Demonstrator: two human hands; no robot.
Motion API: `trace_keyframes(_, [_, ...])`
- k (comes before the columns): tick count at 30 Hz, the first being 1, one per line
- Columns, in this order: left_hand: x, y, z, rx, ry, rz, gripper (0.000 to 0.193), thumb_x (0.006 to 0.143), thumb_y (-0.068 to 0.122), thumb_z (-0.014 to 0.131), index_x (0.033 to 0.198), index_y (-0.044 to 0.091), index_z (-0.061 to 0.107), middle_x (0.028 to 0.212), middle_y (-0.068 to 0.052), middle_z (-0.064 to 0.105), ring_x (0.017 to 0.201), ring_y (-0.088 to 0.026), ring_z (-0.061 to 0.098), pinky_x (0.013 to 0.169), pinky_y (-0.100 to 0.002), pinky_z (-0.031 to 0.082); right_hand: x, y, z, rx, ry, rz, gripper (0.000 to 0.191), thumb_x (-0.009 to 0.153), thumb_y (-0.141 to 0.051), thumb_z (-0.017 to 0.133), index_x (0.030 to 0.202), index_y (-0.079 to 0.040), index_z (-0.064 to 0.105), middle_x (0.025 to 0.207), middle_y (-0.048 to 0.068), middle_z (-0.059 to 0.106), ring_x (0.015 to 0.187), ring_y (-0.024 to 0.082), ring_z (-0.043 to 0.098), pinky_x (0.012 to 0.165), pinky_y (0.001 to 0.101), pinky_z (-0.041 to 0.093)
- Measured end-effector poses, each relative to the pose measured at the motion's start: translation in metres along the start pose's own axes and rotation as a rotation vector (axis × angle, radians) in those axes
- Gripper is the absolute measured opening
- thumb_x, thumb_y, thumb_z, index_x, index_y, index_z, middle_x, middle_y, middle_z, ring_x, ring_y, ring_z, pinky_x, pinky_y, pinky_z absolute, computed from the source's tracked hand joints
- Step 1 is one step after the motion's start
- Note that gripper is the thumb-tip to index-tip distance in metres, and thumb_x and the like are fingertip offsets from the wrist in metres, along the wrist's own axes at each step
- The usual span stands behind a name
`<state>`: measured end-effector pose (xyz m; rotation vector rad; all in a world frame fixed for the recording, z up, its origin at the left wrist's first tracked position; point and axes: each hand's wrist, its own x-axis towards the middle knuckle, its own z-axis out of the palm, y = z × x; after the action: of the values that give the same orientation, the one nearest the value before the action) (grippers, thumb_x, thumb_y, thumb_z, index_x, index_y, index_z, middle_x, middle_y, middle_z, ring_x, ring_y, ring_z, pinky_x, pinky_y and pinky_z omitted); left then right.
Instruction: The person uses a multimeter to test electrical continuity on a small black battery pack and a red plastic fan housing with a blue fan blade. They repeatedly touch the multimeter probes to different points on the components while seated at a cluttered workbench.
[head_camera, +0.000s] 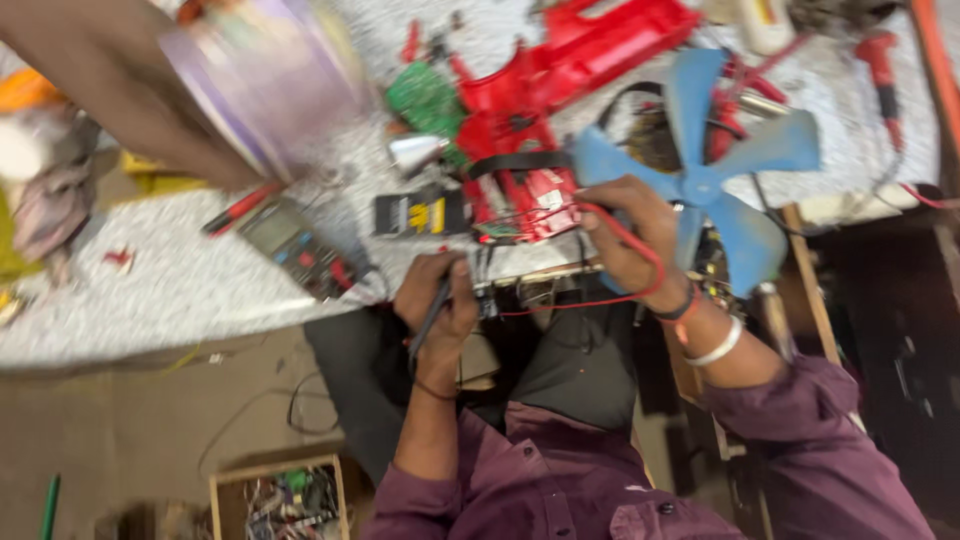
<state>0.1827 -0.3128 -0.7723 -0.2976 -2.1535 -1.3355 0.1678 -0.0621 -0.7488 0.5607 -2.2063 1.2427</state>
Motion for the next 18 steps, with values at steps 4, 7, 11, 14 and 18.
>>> trace_keyframes(4, [-0.005,0.0,-0.015,0.036,0.007,-0.038,0.014,0.099,0.015,0.065,0.097,0.002,0.07,0.083,-0.015,0.069,0.074,-0.031,0.068,0.068,-0.038,0.054,0.001,0.002,0.007,0.038,0.09,0.145,0.029,0.1,-0.013,0.078,0.115,0.001,0.058,0.1,0.013,0.063,0.087,0.021,0.061,0.081,0.0316,0.05])
trace_keyframes(7, [0.001,-0.005,-0.018,-0.018,0.06,0.039,0.011,0.097,0.012,0.067,0.097,0.002,0.07,0.084,-0.015,0.069,0.074,-0.031,0.069,0.069,-0.038,0.054,0.016,0.0,0.0,-0.215,0.206,-0.028,0.028,0.105,-0.005,0.08,0.111,0.0,0.053,0.1,0.014,0.059,0.091,0.027,0.059,0.088,0.0353,0.049])
trace_keyframes(11, [0.006,-0.009,-0.026,-0.089,0.128,0.116,0.008,0.096,0.008,0.068,0.098,0.001,0.069,0.085,-0.015,0.069,0.075,-0.031,0.069,0.07,-0.038,0.054,0.043,-0.028,-0.028,-0.623,-0.042,-0.076,0.025,0.096,0.003,0.078,0.115,-0.001,0.063,0.106,0.016,0.062,0.1,0.034,0.058,0.092,0.0414,0.045])
trace_keyframes(14, [0.002,-0.004,-0.04,-0.164,0.093,0.072,0.005,0.095,0.005,0.069,0.097,0.001,0.068,0.084,-0.014,0.069,0.074,-0.029,0.068,0.068,-0.037,0.054,0.056,-0.065,-0.037,-0.78,-0.199,-0.181,0.04,0.088,0.008,0.07,0.127,0.0,0.069,0.121,0.019,0.069,0.109,0.037,0.061,0.099,0.0432,0.048])
trace_keyframes(18, [-0.003,0.006,-0.061,-0.183,0.116,0.096,0.005,0.095,0.006,0.069,0.097,0.002,0.068,0.084,-0.012,0.069,0.073,-0.027,0.069,0.066,-0.036,0.054,0.066,-0.11,-0.027,-0.114,-0.134,0.218,0.029,0.109,-0.013,0.066,0.135,0.0,0.064,0.119,0.016,0.069,0.102,0.025,0.063,0.093,0.035,0.051])
